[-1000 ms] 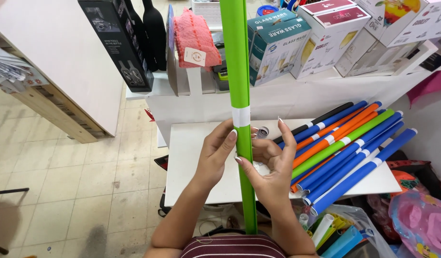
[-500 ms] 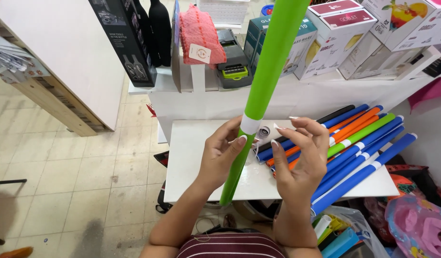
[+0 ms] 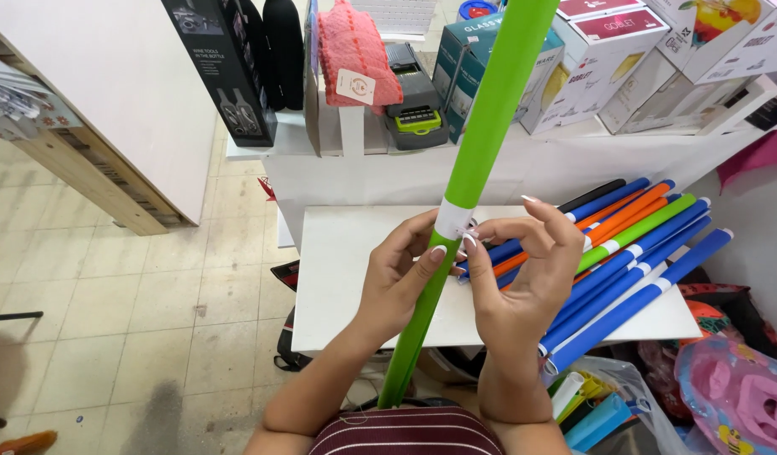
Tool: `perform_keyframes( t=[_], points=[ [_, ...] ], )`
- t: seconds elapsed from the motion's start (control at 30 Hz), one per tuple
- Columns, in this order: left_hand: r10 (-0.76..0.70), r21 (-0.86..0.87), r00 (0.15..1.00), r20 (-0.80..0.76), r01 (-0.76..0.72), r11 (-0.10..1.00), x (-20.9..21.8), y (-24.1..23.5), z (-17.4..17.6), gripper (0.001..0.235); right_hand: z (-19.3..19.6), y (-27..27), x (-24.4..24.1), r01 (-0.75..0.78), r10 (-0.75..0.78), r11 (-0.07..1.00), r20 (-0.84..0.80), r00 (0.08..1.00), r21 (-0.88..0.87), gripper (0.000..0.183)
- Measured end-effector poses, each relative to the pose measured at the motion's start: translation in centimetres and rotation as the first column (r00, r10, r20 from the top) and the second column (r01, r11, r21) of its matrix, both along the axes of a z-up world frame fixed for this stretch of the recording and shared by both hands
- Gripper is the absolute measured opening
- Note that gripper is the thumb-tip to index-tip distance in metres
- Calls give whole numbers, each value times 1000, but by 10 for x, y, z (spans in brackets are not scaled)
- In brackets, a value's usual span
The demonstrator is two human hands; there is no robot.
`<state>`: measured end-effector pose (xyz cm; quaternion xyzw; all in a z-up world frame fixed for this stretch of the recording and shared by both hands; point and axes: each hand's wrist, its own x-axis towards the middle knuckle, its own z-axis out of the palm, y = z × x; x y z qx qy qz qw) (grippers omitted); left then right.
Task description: Labeling rolls of wrapping paper by writing on labels, cutting them to size, and sticking them onto the rolls.
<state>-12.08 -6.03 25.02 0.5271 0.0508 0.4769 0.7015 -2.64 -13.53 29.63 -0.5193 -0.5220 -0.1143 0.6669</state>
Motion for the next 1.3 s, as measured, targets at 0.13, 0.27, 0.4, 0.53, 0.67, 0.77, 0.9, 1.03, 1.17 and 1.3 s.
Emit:
perform_keyframes(
  t=[0.13,0.27,0.4,0.53,0.67,0.77,0.9,1.03,1.17,1.3],
  points=[
    [25,8,1000,7,-25,1000,-1,-1,0,45,0,3,-6,71,-72,997,-29,997,-8,62],
    [36,30,999,5,-36,999,-5,1,3,45,-1,3,-10,112,-112,993,-16,994,-23,61],
    [61,76,998,-16,-59,995,-7,3,6,43,2,-1,-15,203,-199,976,55,978,-75,62],
    [60,83,998,-23,-58,995,-8,4,5,42,3,-5,-17,268,-258,954,84,962,-134,62],
    [42,68,999,-14,-41,997,-6,5,0,41,6,-7,-18,267,-257,952,79,963,-149,63],
    [42,75,999,-21,-40,996,-7,5,0,41,6,-7,-19,268,-259,951,73,963,-152,63],
    [36,72,999,-25,-34,997,-9,4,3,41,2,-8,-15,272,-265,949,67,962,-159,63],
    [32,75,999,-34,-29,997,-11,2,3,42,7,-11,-18,245,-240,954,50,969,-172,64],
    [18,67,1000,-25,-16,998,-13,0,0,41,5,-11,-15,184,-185,970,9,983,-161,63],
    [-19,44,999,-26,20,999,-15,-4,-1,42,-1,-8,-6,95,-101,987,-36,994,-128,66]
  ],
)
